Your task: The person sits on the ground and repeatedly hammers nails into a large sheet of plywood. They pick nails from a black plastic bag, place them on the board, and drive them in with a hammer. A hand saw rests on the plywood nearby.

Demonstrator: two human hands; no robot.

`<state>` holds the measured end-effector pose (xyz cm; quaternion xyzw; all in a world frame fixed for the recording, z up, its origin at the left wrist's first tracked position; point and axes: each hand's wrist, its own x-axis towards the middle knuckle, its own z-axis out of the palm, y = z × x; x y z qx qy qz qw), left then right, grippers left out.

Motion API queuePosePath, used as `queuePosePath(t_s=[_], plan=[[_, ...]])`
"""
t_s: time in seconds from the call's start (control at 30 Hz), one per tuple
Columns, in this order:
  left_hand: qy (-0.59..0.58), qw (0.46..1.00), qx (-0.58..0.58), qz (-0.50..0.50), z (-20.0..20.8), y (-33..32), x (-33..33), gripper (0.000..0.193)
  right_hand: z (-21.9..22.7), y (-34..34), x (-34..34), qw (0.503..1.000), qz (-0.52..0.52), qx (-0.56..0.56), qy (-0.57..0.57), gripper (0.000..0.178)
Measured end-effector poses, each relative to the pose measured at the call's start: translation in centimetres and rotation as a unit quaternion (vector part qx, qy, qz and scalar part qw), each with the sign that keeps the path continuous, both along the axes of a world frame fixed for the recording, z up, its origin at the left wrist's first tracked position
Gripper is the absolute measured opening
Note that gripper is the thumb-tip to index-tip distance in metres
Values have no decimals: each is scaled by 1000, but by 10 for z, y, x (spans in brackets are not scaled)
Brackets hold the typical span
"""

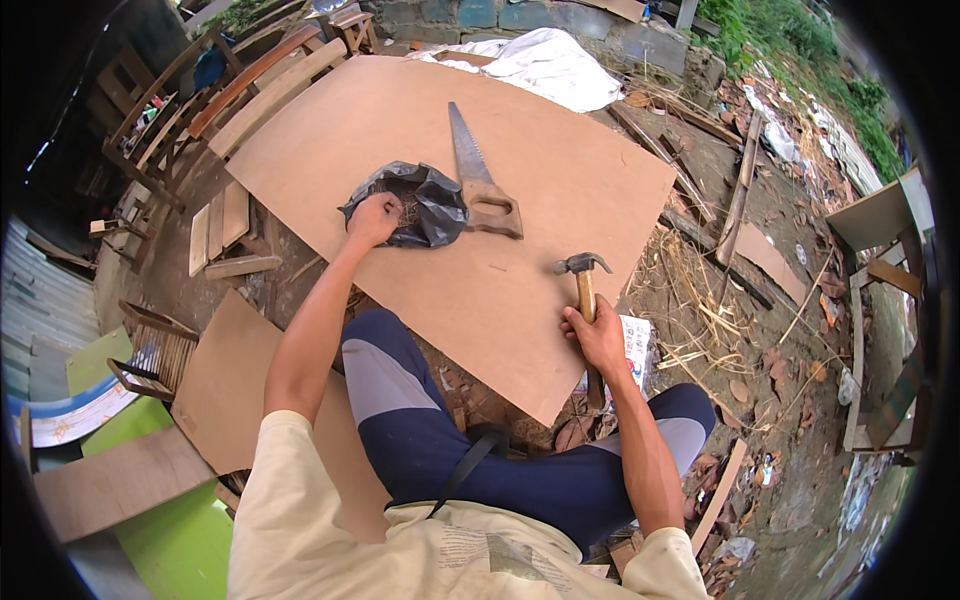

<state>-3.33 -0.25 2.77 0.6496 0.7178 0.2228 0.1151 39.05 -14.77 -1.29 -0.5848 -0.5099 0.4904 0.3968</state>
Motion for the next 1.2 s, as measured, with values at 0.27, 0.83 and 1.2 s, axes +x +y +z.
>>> queuePosePath(t_s=[0.27,0.83,1.2], plan=[[-147,987,39,-44,2,-21,-14,12,4,1,-3,1000,15,-17,-11,17],[152,858,223,-437,-40,-74,124,14,0,1,-4,1000,0,-1,-11,21],[268,843,160,-437,-35,-66,140,15,0,0,-2,1000,-3,5,-26,22]])
